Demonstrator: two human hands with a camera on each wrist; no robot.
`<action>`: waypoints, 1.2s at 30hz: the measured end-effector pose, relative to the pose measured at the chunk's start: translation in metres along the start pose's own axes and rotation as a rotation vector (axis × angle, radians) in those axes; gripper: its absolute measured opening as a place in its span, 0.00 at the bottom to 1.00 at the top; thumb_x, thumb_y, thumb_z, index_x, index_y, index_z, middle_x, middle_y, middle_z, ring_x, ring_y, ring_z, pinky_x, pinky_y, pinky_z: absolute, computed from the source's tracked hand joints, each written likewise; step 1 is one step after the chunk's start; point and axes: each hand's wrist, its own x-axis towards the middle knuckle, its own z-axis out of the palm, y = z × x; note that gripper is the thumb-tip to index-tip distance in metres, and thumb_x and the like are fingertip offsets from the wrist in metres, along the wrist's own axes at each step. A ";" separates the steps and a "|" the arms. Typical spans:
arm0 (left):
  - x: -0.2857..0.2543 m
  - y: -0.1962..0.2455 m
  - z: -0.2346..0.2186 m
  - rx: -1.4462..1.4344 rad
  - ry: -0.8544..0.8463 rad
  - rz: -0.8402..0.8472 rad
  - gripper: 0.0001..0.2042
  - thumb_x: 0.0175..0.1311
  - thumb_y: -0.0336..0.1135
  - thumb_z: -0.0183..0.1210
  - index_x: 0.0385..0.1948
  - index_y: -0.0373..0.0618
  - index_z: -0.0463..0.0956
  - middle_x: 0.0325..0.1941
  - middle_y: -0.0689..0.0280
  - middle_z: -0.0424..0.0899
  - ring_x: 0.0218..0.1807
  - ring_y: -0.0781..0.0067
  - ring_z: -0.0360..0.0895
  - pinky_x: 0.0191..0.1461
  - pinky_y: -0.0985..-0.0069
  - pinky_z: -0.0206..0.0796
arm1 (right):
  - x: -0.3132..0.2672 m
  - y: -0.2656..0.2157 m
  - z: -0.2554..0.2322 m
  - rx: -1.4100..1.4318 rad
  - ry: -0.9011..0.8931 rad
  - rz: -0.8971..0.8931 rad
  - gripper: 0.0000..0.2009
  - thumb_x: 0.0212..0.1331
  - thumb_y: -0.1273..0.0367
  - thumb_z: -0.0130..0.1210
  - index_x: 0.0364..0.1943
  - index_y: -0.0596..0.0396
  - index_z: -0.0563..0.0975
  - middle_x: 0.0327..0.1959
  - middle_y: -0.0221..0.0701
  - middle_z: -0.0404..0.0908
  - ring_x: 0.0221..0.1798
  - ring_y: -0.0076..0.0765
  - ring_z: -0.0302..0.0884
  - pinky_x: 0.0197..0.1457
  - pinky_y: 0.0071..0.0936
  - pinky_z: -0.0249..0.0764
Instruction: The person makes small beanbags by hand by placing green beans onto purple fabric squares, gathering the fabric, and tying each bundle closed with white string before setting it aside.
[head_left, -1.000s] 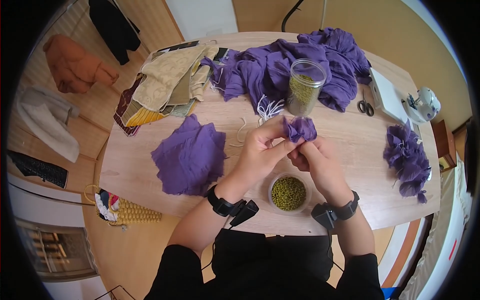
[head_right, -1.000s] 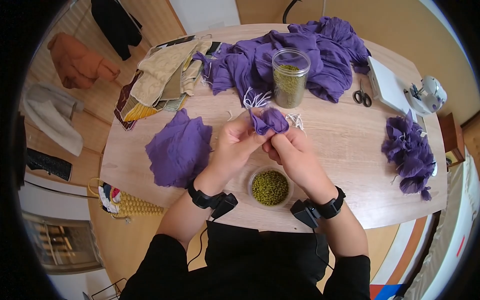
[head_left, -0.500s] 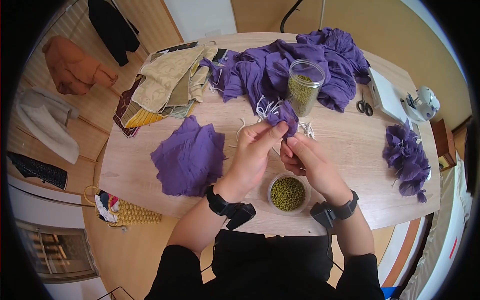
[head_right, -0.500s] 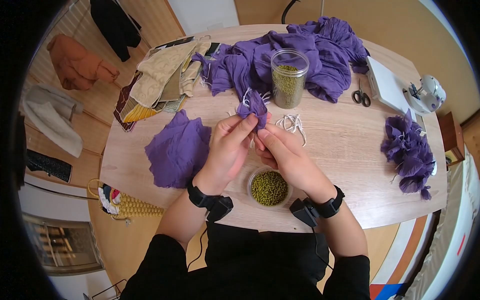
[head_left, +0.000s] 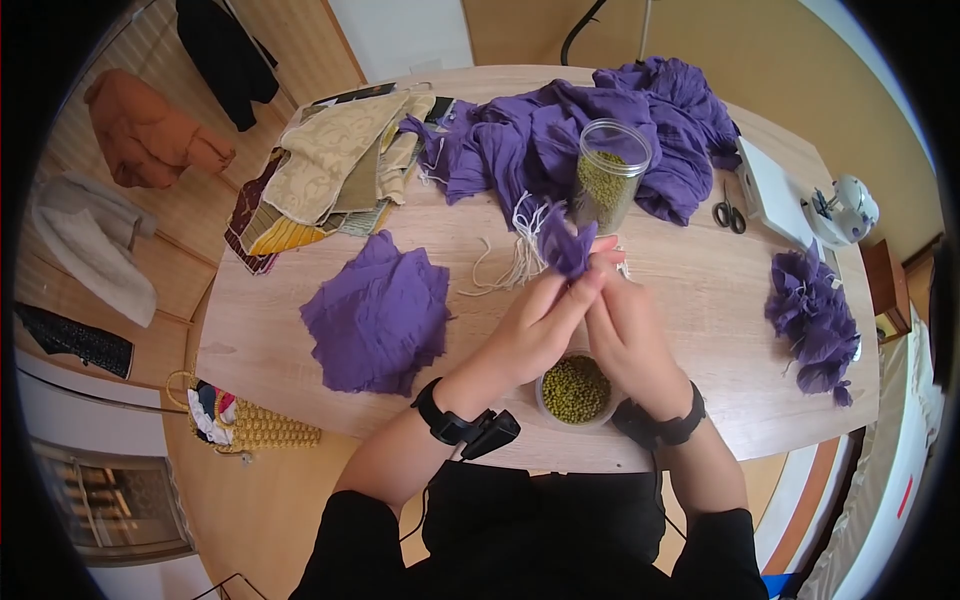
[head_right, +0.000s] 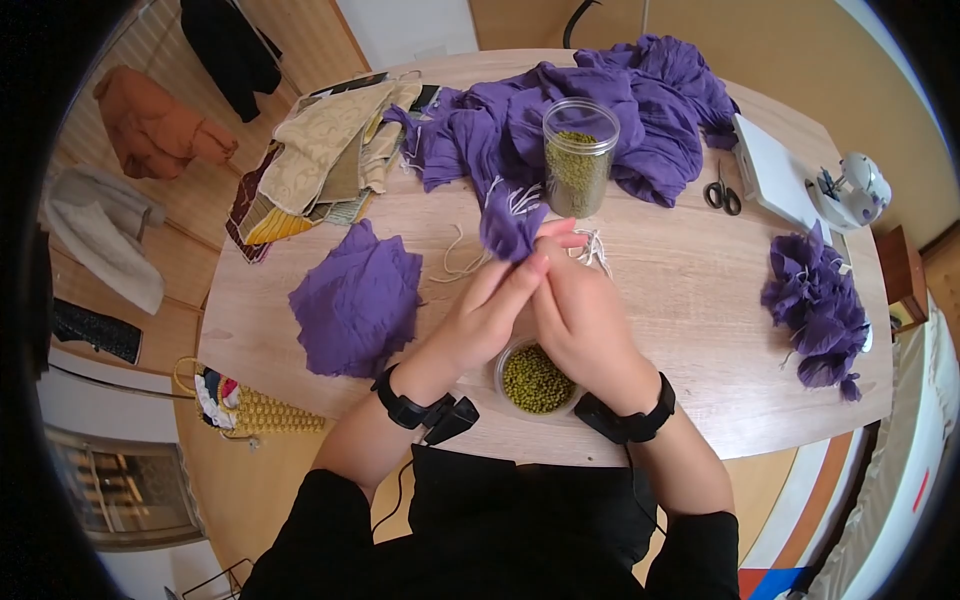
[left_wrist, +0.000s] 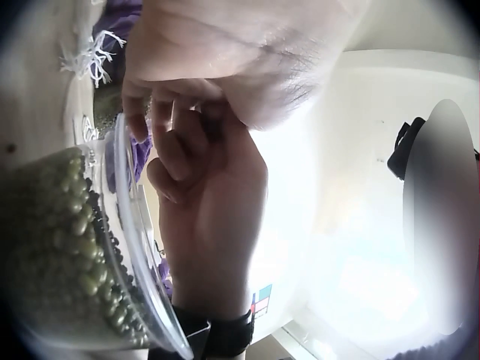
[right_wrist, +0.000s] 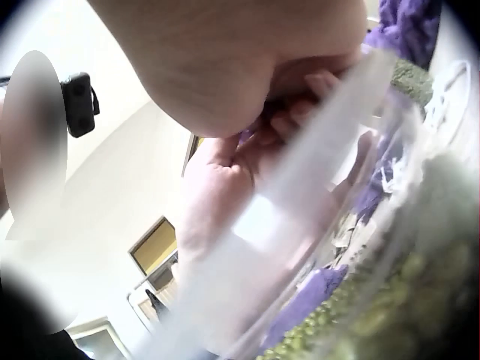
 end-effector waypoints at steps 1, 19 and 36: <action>0.001 -0.001 -0.001 -0.048 0.025 0.021 0.21 0.87 0.40 0.45 0.69 0.33 0.70 0.69 0.53 0.79 0.71 0.65 0.75 0.77 0.66 0.62 | 0.000 -0.002 0.000 0.001 0.000 0.000 0.09 0.78 0.70 0.48 0.49 0.59 0.77 0.31 0.44 0.83 0.32 0.55 0.82 0.36 0.45 0.73; -0.006 0.000 -0.008 -0.577 0.085 -0.129 0.14 0.84 0.45 0.41 0.44 0.48 0.73 0.61 0.63 0.76 0.49 0.81 0.72 0.55 0.78 0.64 | 0.002 0.001 0.001 0.569 -0.216 0.340 0.11 0.83 0.68 0.45 0.50 0.60 0.77 0.39 0.23 0.74 0.43 0.19 0.72 0.49 0.21 0.71; -0.001 -0.003 0.000 -0.425 0.177 -0.130 0.21 0.87 0.45 0.47 0.59 0.33 0.79 0.74 0.50 0.75 0.72 0.63 0.75 0.76 0.67 0.65 | 0.003 -0.002 -0.005 0.800 -0.191 0.362 0.10 0.85 0.65 0.44 0.44 0.52 0.74 0.30 0.14 0.65 0.30 0.11 0.56 0.32 0.15 0.54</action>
